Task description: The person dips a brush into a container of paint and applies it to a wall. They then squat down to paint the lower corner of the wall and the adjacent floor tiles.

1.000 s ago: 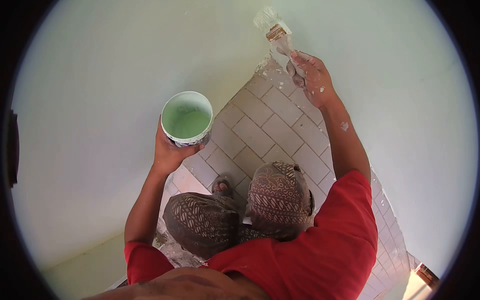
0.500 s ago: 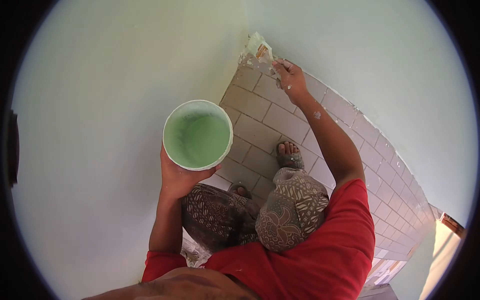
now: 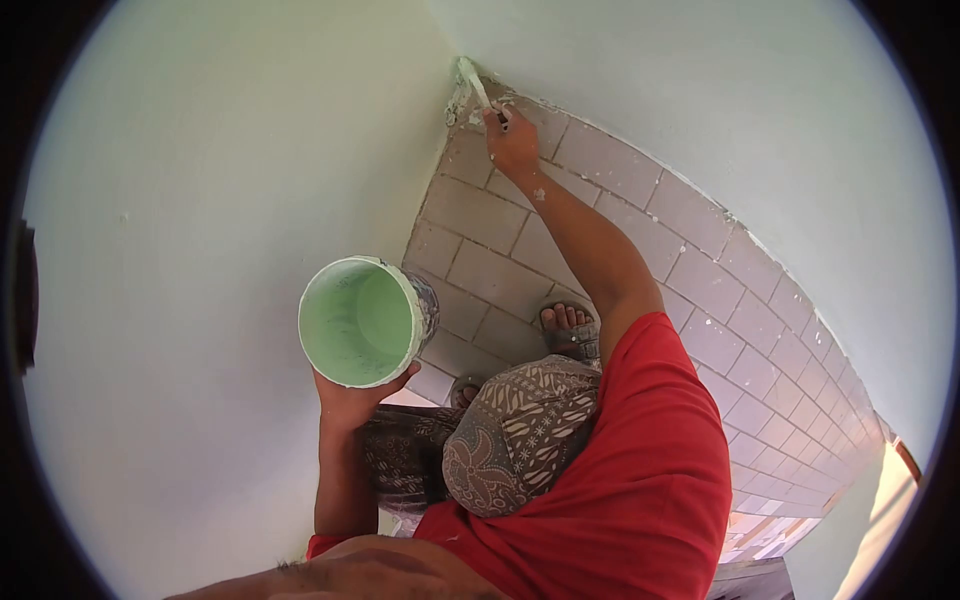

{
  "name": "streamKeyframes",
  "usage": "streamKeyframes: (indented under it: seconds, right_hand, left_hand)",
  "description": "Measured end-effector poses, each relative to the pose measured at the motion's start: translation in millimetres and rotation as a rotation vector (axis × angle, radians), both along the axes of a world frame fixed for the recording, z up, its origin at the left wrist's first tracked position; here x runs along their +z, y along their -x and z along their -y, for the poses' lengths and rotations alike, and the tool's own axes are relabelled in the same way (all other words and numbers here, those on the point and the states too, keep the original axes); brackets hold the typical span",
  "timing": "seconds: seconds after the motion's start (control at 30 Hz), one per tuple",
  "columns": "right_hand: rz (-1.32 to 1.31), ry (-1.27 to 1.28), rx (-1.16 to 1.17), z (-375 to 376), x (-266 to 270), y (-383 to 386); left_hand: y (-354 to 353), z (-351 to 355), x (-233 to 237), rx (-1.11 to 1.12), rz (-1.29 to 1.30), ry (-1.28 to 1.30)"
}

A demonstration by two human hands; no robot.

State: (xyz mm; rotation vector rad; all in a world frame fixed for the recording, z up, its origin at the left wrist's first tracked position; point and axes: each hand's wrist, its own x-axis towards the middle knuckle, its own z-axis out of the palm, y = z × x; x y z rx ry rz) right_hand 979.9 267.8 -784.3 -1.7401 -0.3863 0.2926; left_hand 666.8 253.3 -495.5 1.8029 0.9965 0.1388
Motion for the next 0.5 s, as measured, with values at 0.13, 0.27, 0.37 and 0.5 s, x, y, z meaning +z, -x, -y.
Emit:
streamKeyframes:
  seconds: [0.13,0.27,0.37,0.5]
  right_hand:
    - [0.263,0.026,0.006,13,24,36]
    - [0.173,-0.04,-0.007,24,39,44]
    - [0.122,0.021,-0.054,10,35,34]
    - [0.165,-0.048,-0.043,4,23,61]
  left_hand:
    - [61,36,-16,0.015,0.091,-0.102]
    - [55,34,-20,0.046,0.158,-0.118]
    - [51,34,-24,0.026,0.057,-0.145]
    - [41,29,-24,-0.022,0.082,-0.141]
